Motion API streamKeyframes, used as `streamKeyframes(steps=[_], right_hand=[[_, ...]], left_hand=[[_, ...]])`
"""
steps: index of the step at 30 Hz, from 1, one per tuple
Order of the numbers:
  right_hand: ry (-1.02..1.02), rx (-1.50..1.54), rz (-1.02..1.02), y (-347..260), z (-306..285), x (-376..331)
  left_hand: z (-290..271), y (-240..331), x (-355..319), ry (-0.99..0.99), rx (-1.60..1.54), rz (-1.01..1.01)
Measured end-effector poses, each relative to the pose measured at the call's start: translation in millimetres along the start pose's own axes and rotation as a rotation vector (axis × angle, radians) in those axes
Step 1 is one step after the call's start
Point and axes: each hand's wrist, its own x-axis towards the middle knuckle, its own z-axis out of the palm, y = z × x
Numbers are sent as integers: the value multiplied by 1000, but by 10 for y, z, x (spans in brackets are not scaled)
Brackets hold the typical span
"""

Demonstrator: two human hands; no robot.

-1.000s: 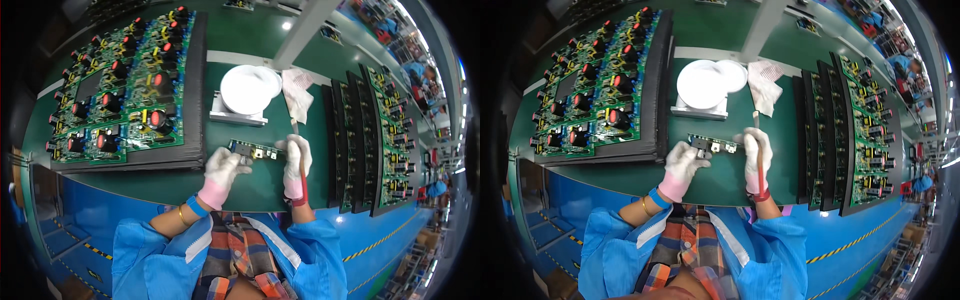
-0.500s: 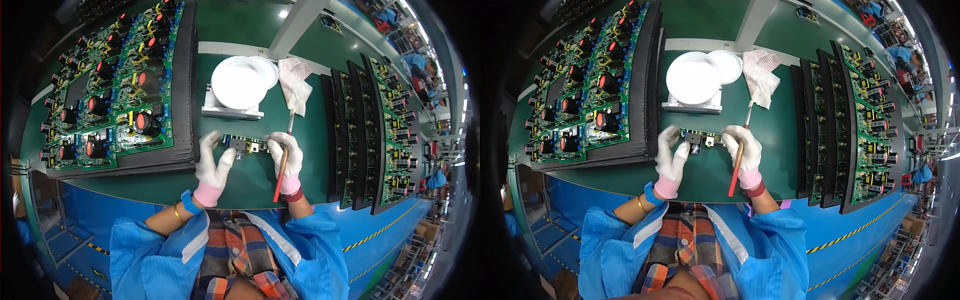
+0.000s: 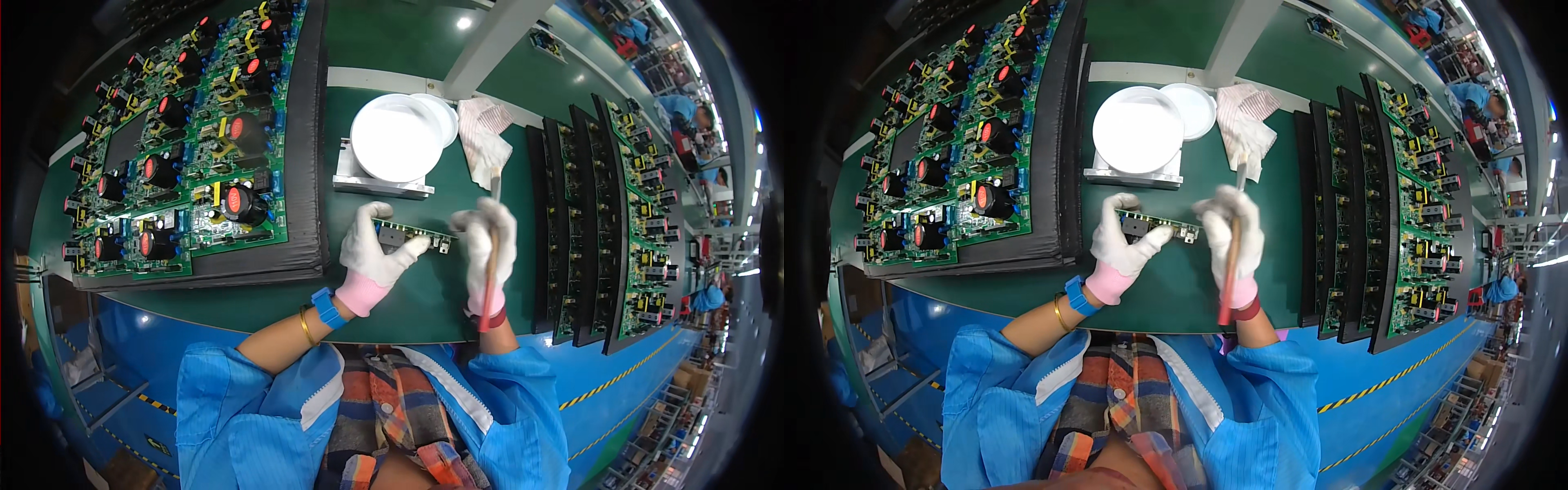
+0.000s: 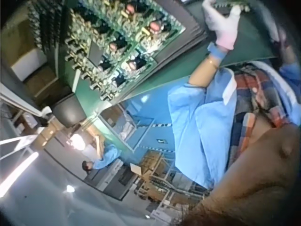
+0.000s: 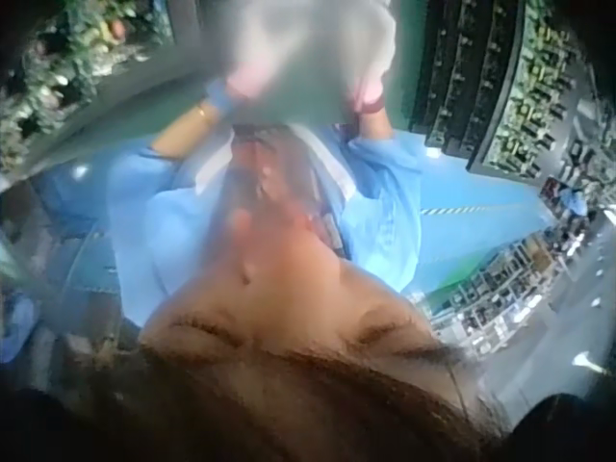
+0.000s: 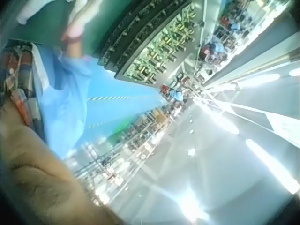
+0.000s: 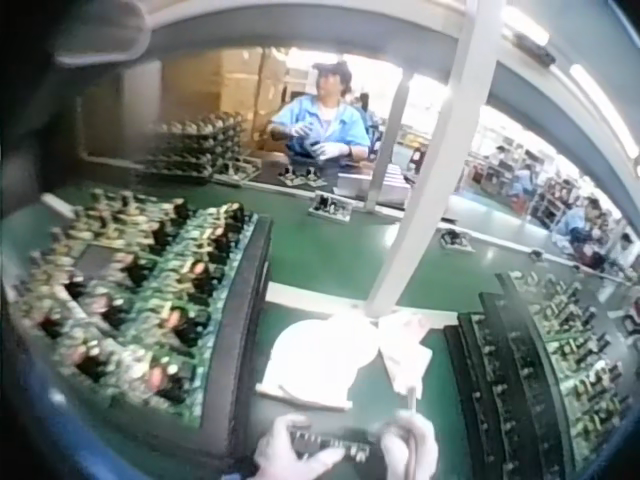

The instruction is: The person picks up circuit boards from a tray, applies paste to their components using a brush, and places the boards back onto trays.

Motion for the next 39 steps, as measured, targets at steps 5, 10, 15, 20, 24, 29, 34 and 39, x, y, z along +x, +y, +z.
streamKeyframes(steps=[5, 10, 15, 20, 24, 29, 34, 39], right_hand=[[-158, 109, -26, -295, -55, 412], [-322, 47, 273, -559, 150, 696], [-382, -148, 183, -616, 273, 850], [-493, -304, 150, -636, 323, 980], [-555, -382, 141, -662, 361, 1041], [-407, -121, 281, -680, 321, 963], [-285, 334, 215, -425, -103, 495], [-390, 154, 236, -299, -387, 158]], left_hand=[[-177, -62, 54, -160, -25, 98], [-313, -83, 84, -424, -21, 240], [-302, -64, 67, -411, -36, 214], [-300, -70, 67, -425, -49, 200], [-276, -79, 57, -354, -29, 252], [-257, -52, 52, -294, -28, 270], [-374, -43, 69, -412, -189, 53], [-341, -115, 75, -386, -62, 111]])
